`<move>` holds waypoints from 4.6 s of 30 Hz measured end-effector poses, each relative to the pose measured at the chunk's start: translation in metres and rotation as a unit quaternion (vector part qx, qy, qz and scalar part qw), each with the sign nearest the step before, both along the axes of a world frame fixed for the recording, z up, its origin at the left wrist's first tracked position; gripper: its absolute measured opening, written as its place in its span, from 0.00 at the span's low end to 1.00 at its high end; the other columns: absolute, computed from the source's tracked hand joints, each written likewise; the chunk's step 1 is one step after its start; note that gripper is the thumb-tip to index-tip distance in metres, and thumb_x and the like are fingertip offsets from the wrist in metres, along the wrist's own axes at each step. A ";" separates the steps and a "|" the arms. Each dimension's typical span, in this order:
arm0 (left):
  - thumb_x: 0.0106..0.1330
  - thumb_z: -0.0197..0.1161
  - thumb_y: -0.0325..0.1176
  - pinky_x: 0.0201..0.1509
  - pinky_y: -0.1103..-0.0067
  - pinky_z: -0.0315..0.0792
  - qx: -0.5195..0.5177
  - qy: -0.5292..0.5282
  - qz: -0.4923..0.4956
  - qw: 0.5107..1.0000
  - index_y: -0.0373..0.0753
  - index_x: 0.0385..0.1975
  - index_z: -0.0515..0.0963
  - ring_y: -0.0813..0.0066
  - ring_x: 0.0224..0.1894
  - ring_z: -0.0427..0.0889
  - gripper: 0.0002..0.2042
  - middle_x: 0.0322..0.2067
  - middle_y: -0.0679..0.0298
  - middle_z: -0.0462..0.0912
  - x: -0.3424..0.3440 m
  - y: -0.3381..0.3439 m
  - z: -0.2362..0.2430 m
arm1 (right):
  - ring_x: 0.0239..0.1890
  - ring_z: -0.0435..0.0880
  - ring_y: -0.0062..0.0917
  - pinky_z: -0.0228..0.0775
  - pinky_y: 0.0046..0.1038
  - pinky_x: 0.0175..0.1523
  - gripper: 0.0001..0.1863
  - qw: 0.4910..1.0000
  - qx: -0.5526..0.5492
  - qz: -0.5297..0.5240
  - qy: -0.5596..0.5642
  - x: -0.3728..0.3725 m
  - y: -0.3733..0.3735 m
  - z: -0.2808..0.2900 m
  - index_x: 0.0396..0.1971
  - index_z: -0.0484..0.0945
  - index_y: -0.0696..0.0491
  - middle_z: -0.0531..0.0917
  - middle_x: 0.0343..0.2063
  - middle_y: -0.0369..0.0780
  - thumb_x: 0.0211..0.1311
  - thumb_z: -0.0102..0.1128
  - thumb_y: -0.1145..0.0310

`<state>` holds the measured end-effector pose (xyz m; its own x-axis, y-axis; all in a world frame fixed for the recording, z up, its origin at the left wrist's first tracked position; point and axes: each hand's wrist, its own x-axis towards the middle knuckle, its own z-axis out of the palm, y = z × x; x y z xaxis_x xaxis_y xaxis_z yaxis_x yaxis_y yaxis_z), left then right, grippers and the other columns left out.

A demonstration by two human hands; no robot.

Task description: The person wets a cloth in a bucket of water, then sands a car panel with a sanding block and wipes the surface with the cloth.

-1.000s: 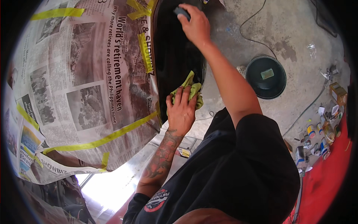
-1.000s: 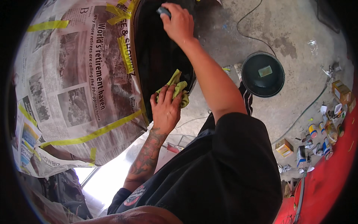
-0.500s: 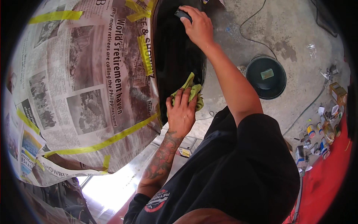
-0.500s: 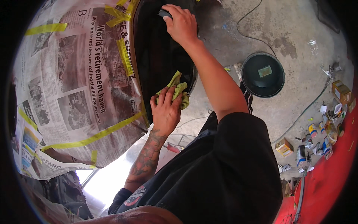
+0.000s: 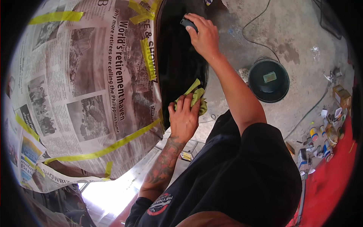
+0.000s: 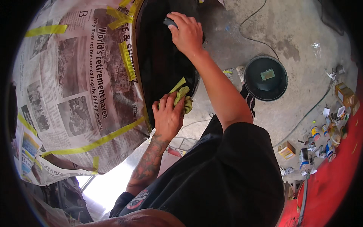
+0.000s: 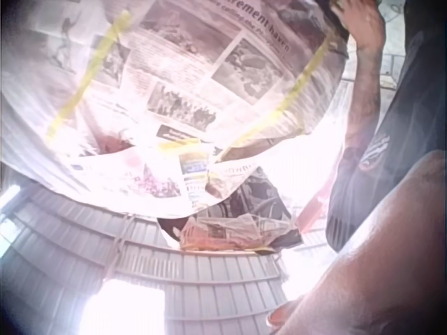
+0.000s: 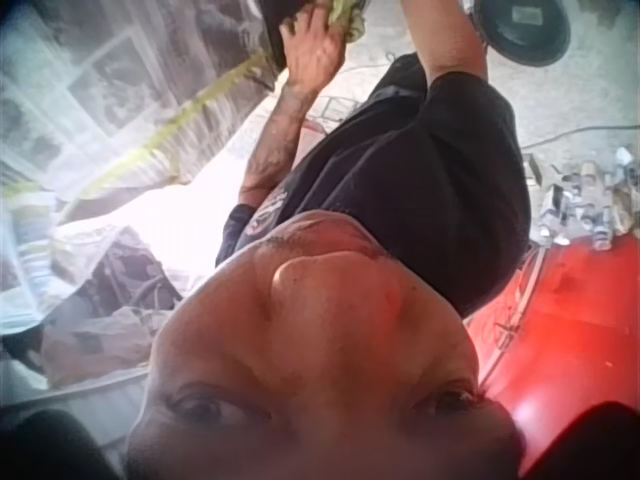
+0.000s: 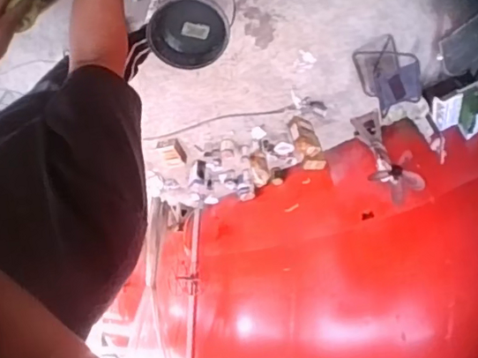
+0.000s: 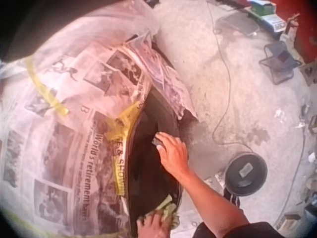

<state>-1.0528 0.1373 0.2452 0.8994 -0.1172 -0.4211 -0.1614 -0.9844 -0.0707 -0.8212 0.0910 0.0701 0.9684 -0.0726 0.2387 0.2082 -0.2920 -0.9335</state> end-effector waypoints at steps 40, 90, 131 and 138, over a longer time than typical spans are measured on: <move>0.46 0.70 0.28 0.52 0.64 0.66 -0.085 0.046 0.085 0.992 0.56 0.70 0.67 0.58 0.52 0.73 0.44 0.52 0.58 0.75 -0.078 -0.021 0.007 | 0.48 0.81 0.41 0.73 0.42 0.52 0.17 0.999 0.003 -0.038 -0.003 0.001 0.004 0.022 0.51 0.81 0.45 0.83 0.51 0.38 0.61 0.63 0.65; 0.49 0.77 0.38 0.43 0.69 0.79 -0.347 -0.081 0.551 0.755 0.30 0.38 0.83 0.63 0.36 0.89 0.20 0.33 0.53 0.88 -0.331 0.073 -0.048 | 0.60 0.74 0.49 0.69 0.52 0.56 0.59 0.909 -0.376 0.177 -0.025 -0.177 -0.024 0.025 0.77 0.39 0.27 0.67 0.62 0.53 0.51 0.62 0.83; 0.45 0.75 0.34 0.50 0.69 0.77 -0.355 -0.025 0.415 0.837 0.36 0.43 0.82 0.54 0.42 0.85 0.22 0.39 0.55 0.86 -0.171 0.013 -0.026 | 0.51 0.78 0.49 0.74 0.43 0.53 0.51 0.932 -0.204 0.291 0.069 -0.095 -0.044 -0.001 0.76 0.49 0.32 0.68 0.54 0.50 0.54 0.58 0.83; 0.47 0.75 0.32 0.45 0.76 0.78 -0.427 -0.021 0.420 0.801 0.33 0.43 0.81 0.71 0.38 0.87 0.21 0.35 0.58 0.87 -0.114 0.002 -0.008 | 0.50 0.79 0.29 0.70 0.30 0.58 0.19 0.812 0.233 0.504 0.181 -0.189 -0.099 0.069 0.50 0.78 0.53 0.78 0.50 0.39 0.61 0.69 0.64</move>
